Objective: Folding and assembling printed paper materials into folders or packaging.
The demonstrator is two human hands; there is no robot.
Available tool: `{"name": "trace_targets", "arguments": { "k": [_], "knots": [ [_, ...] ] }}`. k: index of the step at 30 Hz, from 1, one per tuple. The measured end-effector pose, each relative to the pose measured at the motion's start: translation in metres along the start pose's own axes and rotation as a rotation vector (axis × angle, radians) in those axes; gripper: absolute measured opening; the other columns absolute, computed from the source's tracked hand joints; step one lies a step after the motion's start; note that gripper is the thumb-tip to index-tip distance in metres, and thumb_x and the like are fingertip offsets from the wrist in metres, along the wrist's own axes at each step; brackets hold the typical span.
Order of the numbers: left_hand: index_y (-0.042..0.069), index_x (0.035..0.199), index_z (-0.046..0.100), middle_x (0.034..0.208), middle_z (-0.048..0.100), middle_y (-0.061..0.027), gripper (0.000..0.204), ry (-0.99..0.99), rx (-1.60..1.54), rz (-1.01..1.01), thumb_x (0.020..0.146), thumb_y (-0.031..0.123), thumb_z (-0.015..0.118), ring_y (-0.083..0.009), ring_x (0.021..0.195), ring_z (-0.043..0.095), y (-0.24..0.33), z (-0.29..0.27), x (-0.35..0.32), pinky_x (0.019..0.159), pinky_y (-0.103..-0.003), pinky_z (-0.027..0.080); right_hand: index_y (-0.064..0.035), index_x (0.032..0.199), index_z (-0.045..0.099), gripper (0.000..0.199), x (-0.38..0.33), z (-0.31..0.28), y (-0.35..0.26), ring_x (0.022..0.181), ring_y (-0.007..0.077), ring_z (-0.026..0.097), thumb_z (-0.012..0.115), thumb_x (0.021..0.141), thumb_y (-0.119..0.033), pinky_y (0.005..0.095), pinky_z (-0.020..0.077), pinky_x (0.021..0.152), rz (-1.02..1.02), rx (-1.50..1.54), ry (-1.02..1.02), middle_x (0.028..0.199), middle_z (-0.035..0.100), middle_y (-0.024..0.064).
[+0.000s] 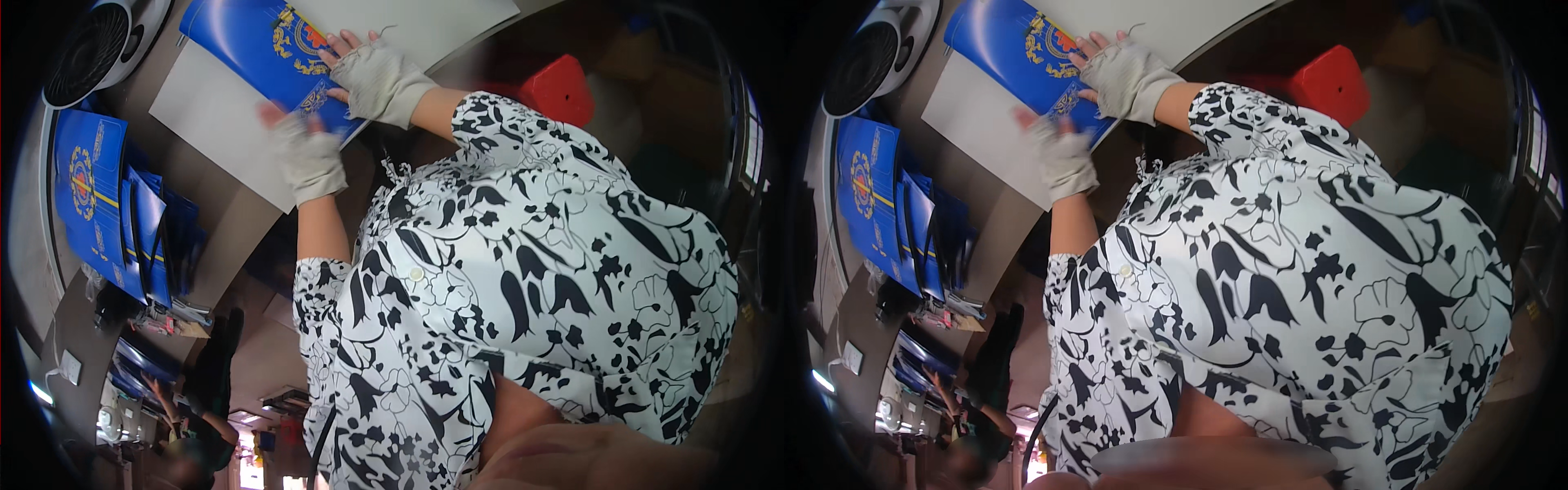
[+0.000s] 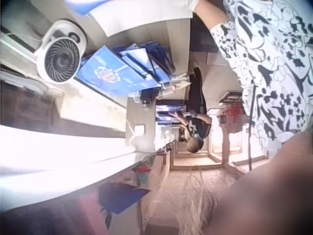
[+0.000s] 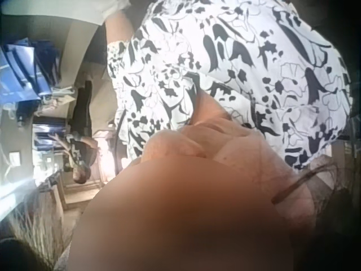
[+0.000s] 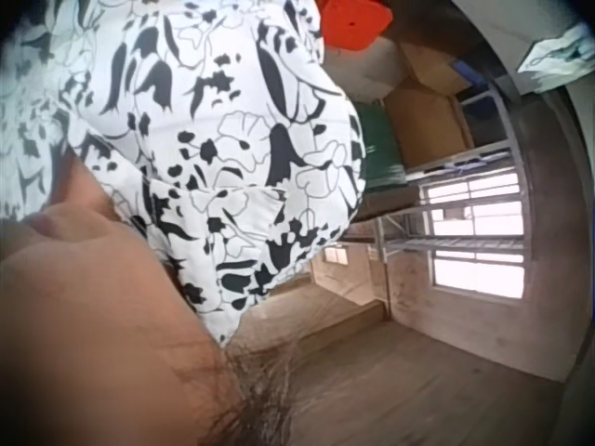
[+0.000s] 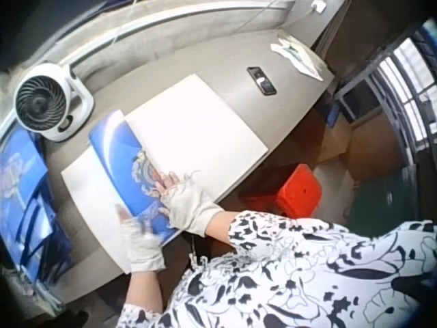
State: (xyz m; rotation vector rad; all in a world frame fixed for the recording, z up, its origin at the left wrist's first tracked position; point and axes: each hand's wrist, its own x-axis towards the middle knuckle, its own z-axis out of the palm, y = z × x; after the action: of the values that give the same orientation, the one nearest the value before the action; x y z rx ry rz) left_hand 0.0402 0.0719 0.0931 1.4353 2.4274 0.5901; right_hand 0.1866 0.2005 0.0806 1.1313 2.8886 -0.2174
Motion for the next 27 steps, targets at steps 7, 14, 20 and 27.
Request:
{"name": "trace_targets", "arguments": {
  "k": [7,14,20,27],
  "knots": [
    [-0.007,0.156,0.033,0.153,0.047,-0.0279,0.072,0.097,-0.015,-0.108,0.094,0.013,0.063,-0.0393,0.139,0.048,-0.040,-0.031,0.000,0.119,-0.041,0.035,-0.0107,0.157,0.039,0.072,-0.014,0.000,0.003,0.153,0.0334,0.031,0.047,0.102,-0.056,0.0604,0.0266,0.121,0.008,-0.014,-0.016,0.166,0.034,0.0153],
    [-0.014,0.150,0.036,0.156,0.038,-0.0368,0.081,-0.110,0.465,0.134,0.096,0.041,0.061,-0.0515,0.149,0.031,0.005,-0.005,-0.029,0.125,-0.057,0.022,-0.0069,0.155,0.041,0.071,-0.023,-0.024,-0.014,0.153,0.0337,0.032,0.055,0.100,-0.049,0.0593,0.0285,0.120,-0.015,0.050,-0.052,0.164,0.036,0.0185],
    [-0.012,0.153,0.032,0.159,0.034,-0.0355,0.081,0.085,0.547,-0.058,0.099,0.044,0.055,-0.0529,0.150,0.027,-0.030,-0.012,0.009,0.122,-0.059,0.025,-0.0055,0.154,0.044,0.072,-0.031,-0.038,-0.042,0.153,0.0346,0.032,0.058,0.097,-0.047,0.0590,0.0278,0.121,-0.088,0.114,-0.067,0.164,0.036,0.0189],
    [-0.016,0.152,0.029,0.154,0.044,-0.0298,0.094,0.289,0.685,-0.516,0.095,0.052,0.060,-0.0450,0.145,0.040,-0.084,-0.091,0.086,0.119,-0.050,0.036,-0.0008,0.152,0.044,0.072,-0.045,-0.044,-0.085,0.152,0.0372,0.032,0.058,0.098,-0.046,0.0572,0.0279,0.121,-0.244,0.261,-0.079,0.161,0.038,0.0215]
  ]
}}
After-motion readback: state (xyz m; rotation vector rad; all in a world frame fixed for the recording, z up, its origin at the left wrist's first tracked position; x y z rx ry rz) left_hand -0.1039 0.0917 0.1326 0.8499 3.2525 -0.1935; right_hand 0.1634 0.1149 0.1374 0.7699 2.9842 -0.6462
